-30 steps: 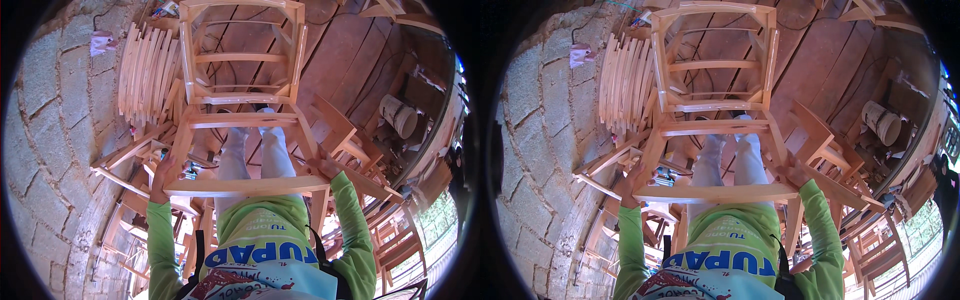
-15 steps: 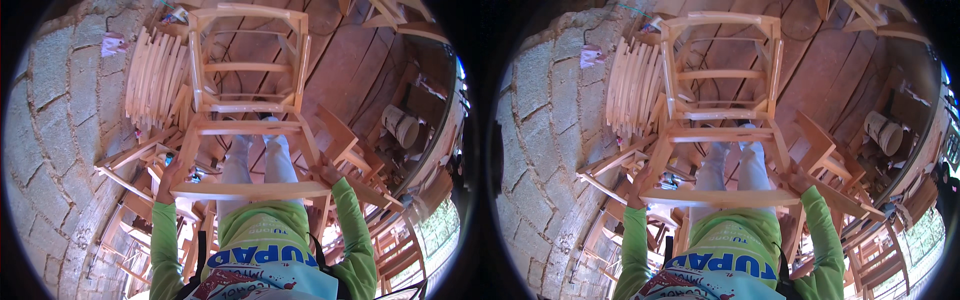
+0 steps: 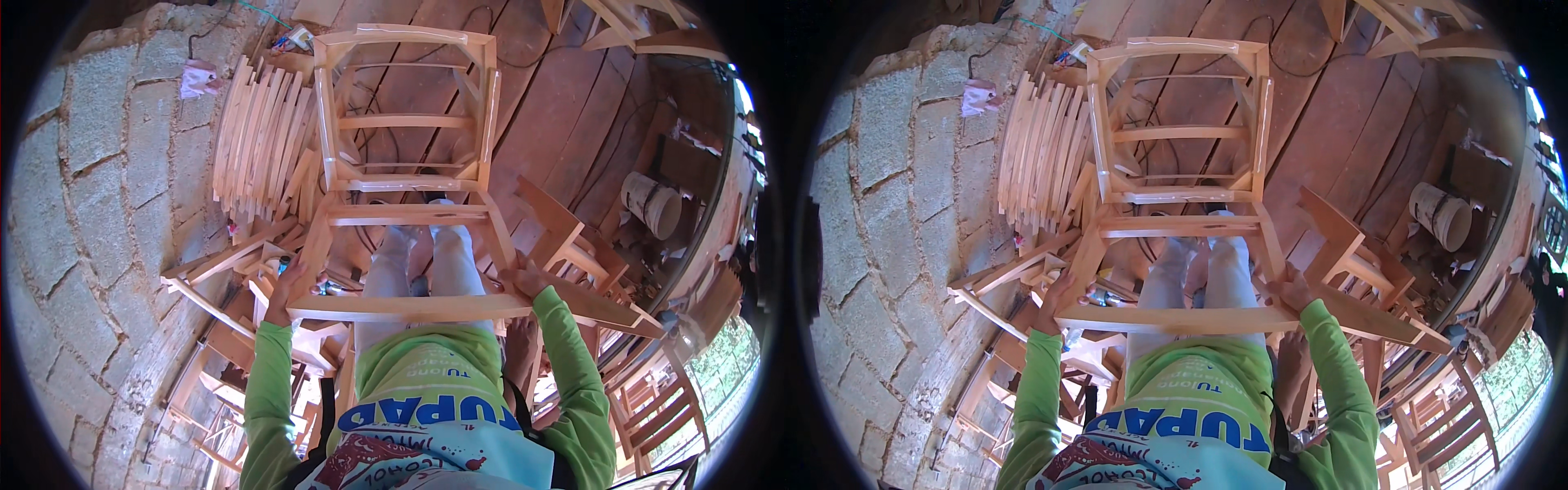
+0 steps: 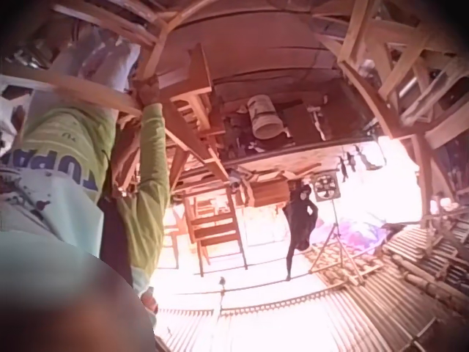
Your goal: Apply glue to wooden slats and assemble a chair frame using a pneumatic stapler.
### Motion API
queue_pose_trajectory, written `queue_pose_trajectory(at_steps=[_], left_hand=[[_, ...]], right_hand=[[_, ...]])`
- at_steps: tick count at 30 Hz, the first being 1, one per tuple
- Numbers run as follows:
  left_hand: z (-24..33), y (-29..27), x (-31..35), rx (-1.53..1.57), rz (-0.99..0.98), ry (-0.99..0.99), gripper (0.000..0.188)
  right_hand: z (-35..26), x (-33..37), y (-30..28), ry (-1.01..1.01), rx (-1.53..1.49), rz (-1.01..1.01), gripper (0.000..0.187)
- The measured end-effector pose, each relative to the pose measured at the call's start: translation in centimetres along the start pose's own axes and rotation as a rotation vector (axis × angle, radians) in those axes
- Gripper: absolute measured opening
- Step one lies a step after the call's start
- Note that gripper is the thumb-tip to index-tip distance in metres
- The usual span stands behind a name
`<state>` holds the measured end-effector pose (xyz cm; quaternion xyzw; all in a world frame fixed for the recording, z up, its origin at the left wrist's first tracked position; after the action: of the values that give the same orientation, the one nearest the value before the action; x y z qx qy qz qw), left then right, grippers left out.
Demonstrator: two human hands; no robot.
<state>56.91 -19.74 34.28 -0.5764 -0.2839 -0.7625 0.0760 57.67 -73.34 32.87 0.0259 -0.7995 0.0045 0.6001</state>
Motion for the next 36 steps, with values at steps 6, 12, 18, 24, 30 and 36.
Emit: queue_pose_trajectory(at_steps=[6,12,18,24,30,36], left_hand=[[-2.4,-0.4,1.1,0.048,0.014,0.078,0.050],[-4.3,-1.7,1.2,0.110,0.016,0.127,0.069],[-2.1,0.4,1.8,0.063,0.038,0.190,0.063],[-1.1,2.9,2.5,0.081,0.033,0.207,0.065],[1.9,4.8,3.1,-0.004,0.099,0.206,0.056],[3.0,7.0,2.6,0.048,0.079,0.266,0.055]], right_hand=[[2.9,-0.1,-0.3,-0.085,-0.012,0.017,0.076],[4.0,0.4,0.1,-0.120,-0.068,0.026,0.073],[1.7,-0.9,-0.9,-0.105,0.037,0.013,0.071],[-0.7,-1.8,-1.9,-0.104,0.122,0.021,0.061],[-3.4,-3.0,-2.7,-0.062,0.137,-0.040,0.057],[-5.3,-3.7,-3.7,-0.122,0.151,-0.081,0.056]])
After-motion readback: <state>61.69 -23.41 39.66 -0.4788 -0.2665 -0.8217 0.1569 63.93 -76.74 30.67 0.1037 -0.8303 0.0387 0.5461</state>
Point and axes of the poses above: each hand's wrist, its own x-axis away from the middle knuckle, its own y-axis out of the palm, z = x × y, the point moved 1 cm from there along -x, towards the middle knuckle, and after that the axes turned 4 degrees about z, right-handed, at the moved point
